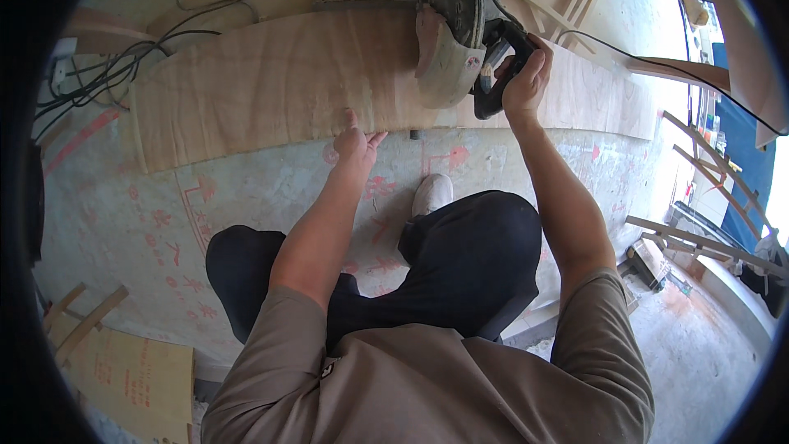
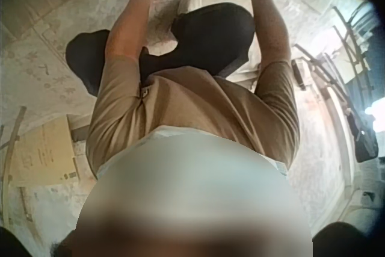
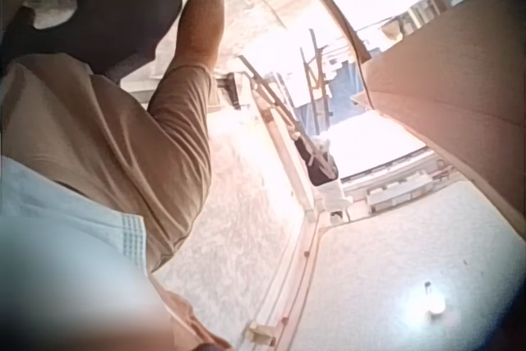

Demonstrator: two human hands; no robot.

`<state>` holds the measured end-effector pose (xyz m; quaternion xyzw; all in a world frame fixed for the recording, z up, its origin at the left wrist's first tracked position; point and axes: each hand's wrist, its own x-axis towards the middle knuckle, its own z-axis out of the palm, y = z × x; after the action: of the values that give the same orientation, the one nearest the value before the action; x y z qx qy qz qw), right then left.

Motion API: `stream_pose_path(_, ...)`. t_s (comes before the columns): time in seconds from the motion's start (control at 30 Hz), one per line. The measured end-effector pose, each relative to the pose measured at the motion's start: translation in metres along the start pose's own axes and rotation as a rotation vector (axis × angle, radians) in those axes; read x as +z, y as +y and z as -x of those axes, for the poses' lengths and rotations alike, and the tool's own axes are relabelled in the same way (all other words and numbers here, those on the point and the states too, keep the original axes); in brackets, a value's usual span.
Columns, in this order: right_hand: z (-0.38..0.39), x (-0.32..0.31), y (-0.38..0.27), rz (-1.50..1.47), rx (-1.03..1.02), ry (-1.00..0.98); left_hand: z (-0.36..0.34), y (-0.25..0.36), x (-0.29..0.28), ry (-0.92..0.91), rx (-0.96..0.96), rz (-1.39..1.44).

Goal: Cutting a thin plywood board using a miter saw.

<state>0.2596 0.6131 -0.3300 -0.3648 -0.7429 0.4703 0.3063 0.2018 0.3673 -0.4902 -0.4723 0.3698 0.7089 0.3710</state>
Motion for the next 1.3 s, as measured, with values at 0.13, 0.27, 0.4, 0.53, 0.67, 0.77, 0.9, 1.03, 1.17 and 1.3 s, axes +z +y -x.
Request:
stream_pose_path(0.13,0.007,0.002,0.007,-0.022,-0.022,0.032,0.002,-0.001,0.002,0.030,0.008,0.006)
stream_pose_path(0.27,0.013,0.003,0.019,-0.042,-0.037,0.050,-0.004,-0.001,-0.004,-0.027,-0.013,0.030)
stream_pose_path(0.4,0.013,0.005,0.023,-0.038,-0.063,0.059,-0.008,-0.001,-0.004,-0.052,-0.021,0.031)
stream_pose_path(0.53,0.012,0.002,0.020,0.023,-0.046,0.012,-0.001,-0.001,-0.003,-0.076,-0.020,0.029)
stream_pose_path(0.67,-0.001,-0.001,0.004,-0.002,-0.006,0.002,0.003,0.003,0.000,-0.027,-0.001,0.013)
stream_pose_path(0.77,-0.017,-0.009,-0.025,0.060,0.028,-0.057,0.011,0.002,-0.001,-0.051,0.004,0.007)
stream_pose_path(0.9,-0.031,-0.007,-0.045,0.054,0.084,-0.064,0.013,0.004,0.001,-0.038,0.035,0.001)
stream_pose_path(1.03,-0.023,-0.008,-0.034,0.054,0.053,-0.066,0.012,0.003,0.001,-0.033,0.014,0.015)
stream_pose_path(1.17,-0.007,-0.005,-0.009,0.037,0.014,-0.046,0.005,0.001,-0.001,-0.011,0.008,0.043)
stream_pose_path(1.3,0.005,-0.001,0.010,0.002,-0.037,-0.010,0.005,-0.001,0.000,-0.012,0.002,0.025)
